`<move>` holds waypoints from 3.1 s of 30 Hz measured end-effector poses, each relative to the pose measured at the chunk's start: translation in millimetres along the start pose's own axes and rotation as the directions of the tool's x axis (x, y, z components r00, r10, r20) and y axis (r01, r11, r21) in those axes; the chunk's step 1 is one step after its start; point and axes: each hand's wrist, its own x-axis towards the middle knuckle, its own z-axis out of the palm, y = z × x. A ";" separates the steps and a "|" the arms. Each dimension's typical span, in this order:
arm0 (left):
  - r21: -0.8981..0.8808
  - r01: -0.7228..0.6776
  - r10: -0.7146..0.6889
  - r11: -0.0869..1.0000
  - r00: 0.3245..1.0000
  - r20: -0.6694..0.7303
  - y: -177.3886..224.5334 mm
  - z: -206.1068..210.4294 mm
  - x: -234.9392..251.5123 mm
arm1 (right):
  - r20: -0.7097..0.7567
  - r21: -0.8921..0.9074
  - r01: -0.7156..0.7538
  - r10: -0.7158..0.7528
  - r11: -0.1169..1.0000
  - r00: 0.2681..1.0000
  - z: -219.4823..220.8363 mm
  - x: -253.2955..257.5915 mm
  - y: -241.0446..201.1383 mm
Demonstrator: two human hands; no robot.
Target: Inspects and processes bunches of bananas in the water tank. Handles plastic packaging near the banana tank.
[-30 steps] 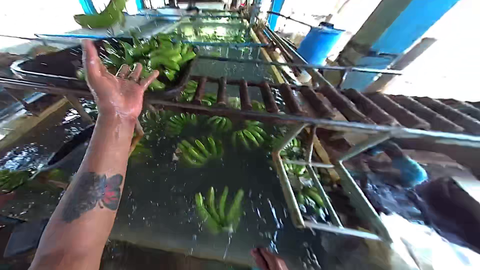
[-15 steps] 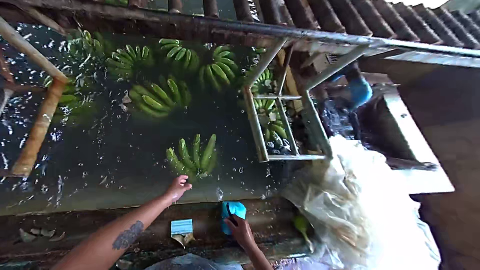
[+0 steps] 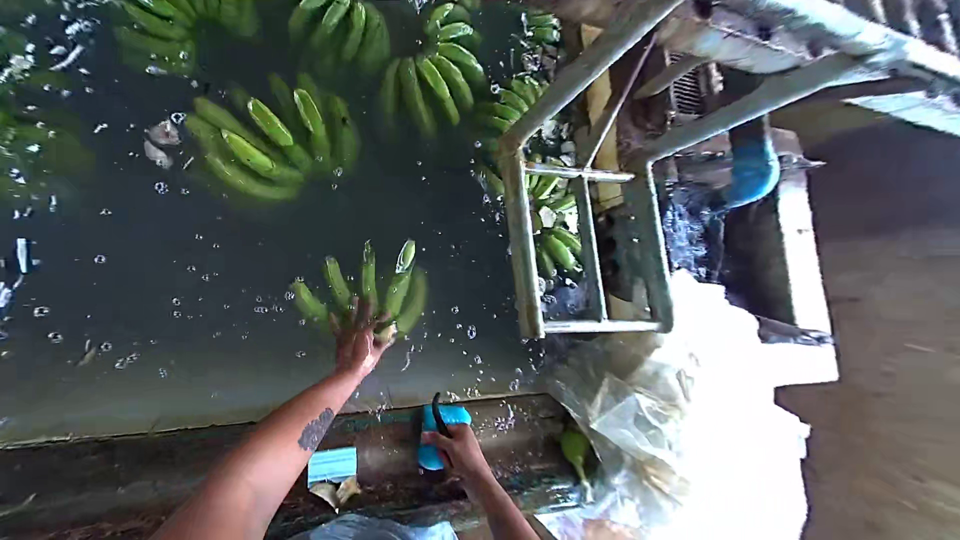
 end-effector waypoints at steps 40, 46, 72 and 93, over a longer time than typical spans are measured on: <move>-0.150 -0.288 0.205 0.946 0.888 -0.410 -91.2 -51.9 -81.7 | -0.244 -0.803 0.004 -0.336 0.596 0.910 7.6 -68.5 -28.0; -0.228 -0.181 0.029 0.957 0.839 -0.543 -103.6 -41.5 -120.3 | -0.256 -0.798 -0.061 -0.246 0.599 0.935 19.8 -54.0 -28.9; -0.978 0.192 -0.642 0.077 0.761 0.099 -117.0 -54.6 -102.5 | -0.289 -0.758 -0.027 -0.298 0.651 0.910 13.0 -28.3 -17.4; -0.948 0.288 -0.677 0.133 0.726 0.126 -116.4 -50.2 -93.3 | -0.282 -0.752 -0.015 -0.301 0.659 0.911 11.1 -26.1 -18.9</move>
